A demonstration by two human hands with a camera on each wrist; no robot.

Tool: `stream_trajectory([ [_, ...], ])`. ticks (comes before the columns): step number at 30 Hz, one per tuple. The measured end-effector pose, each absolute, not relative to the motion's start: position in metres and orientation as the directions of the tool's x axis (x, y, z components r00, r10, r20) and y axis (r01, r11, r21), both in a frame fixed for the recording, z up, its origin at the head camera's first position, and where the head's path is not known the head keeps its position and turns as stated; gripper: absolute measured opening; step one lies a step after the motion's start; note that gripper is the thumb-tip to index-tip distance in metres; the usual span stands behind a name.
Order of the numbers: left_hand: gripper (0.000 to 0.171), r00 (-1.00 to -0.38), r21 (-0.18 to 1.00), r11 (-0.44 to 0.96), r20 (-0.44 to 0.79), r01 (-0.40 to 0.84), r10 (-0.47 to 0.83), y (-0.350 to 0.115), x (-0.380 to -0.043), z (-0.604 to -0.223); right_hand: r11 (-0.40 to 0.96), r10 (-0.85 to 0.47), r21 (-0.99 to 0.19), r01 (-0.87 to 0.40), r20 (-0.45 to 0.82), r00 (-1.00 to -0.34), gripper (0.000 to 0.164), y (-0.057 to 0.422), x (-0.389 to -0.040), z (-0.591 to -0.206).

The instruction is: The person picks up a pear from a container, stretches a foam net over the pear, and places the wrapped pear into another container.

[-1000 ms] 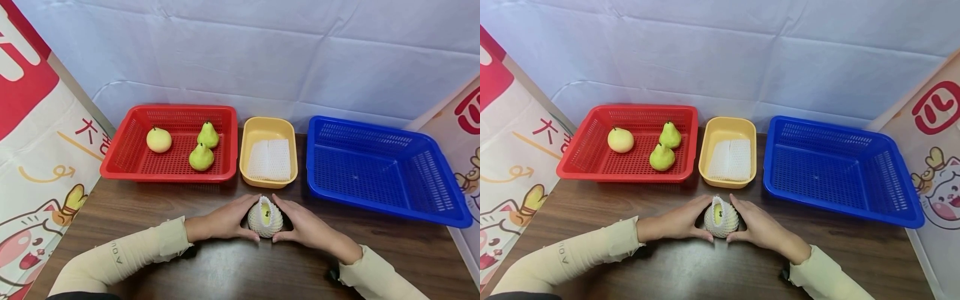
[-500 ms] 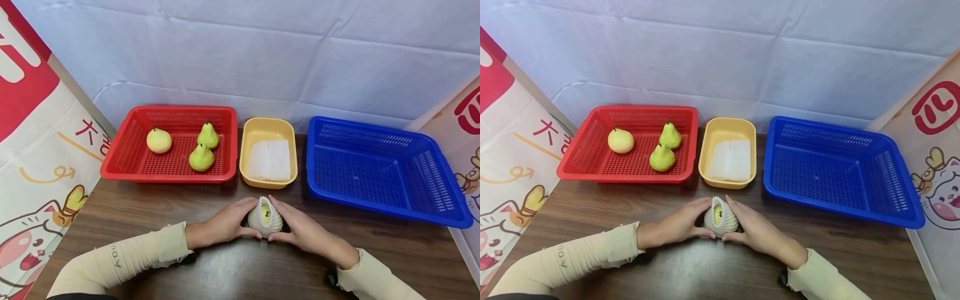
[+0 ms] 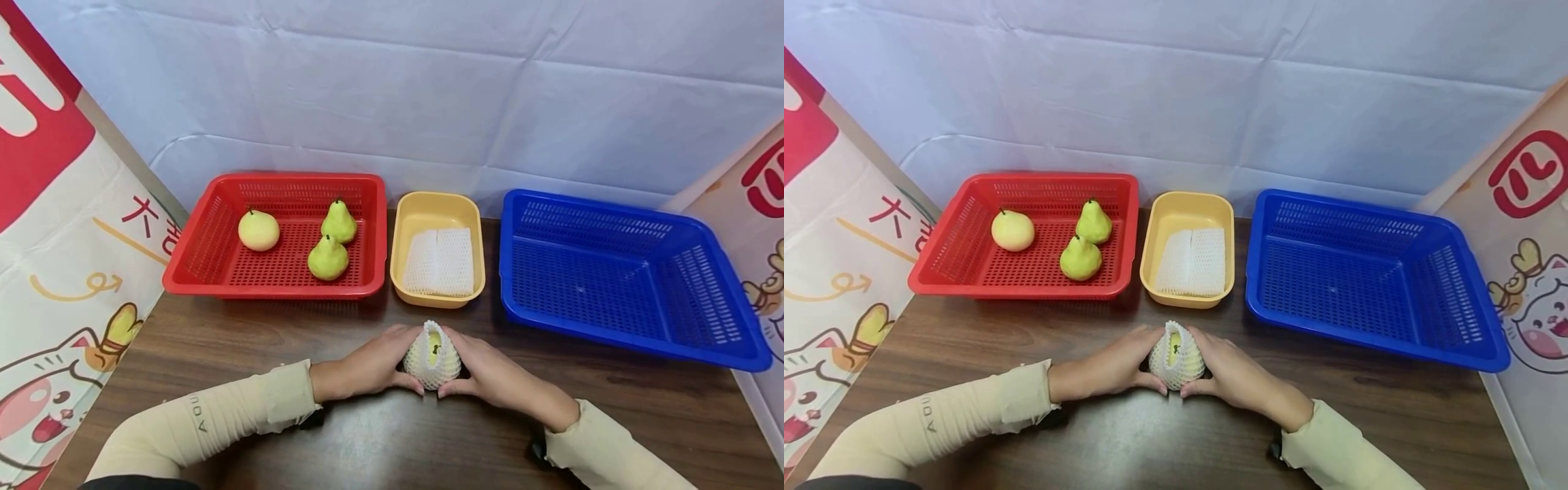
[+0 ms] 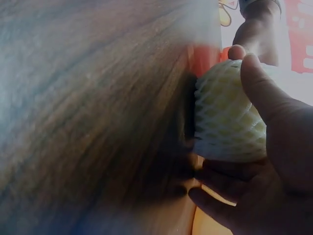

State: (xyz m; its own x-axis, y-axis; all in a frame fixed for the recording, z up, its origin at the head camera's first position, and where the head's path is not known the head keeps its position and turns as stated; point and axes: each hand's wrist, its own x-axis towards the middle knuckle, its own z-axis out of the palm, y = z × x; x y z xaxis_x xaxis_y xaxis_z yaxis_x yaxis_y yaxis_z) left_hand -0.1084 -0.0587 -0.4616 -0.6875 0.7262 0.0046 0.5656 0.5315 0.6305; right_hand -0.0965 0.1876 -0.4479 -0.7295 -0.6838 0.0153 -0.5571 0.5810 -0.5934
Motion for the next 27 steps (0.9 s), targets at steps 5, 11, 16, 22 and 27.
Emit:
stream_trajectory([
  [5,0.093,-0.686,0.522,0.579,0.017,0.626,0.727,-0.060,-0.105,-0.466,0.605,-0.670,-0.578,-0.547,0.001,-0.742,0.094,0.187,-0.095,-0.450],
  [11,0.095,-0.685,0.518,0.578,0.023,0.631,0.728,-0.061,-0.104,-0.467,0.619,-0.664,-0.567,-0.543,-0.009,-0.748,0.096,0.187,-0.092,-0.452],
  [16,0.103,-0.713,0.580,0.582,-0.002,0.570,0.701,-0.061,-0.105,-0.463,0.639,-0.642,-0.569,-0.517,-0.025,-0.766,0.104,0.189,-0.089,-0.452],
  [22,0.104,-0.725,0.664,0.502,0.088,0.554,0.683,-0.062,-0.105,-0.457,0.619,-0.636,-0.583,-0.527,0.022,-0.771,0.111,0.191,-0.089,-0.446],
  [27,0.090,-0.692,0.692,0.414,0.174,0.592,0.700,-0.062,-0.105,-0.455,0.585,-0.631,-0.606,-0.539,0.077,-0.772,0.101,0.189,-0.090,-0.438],
])
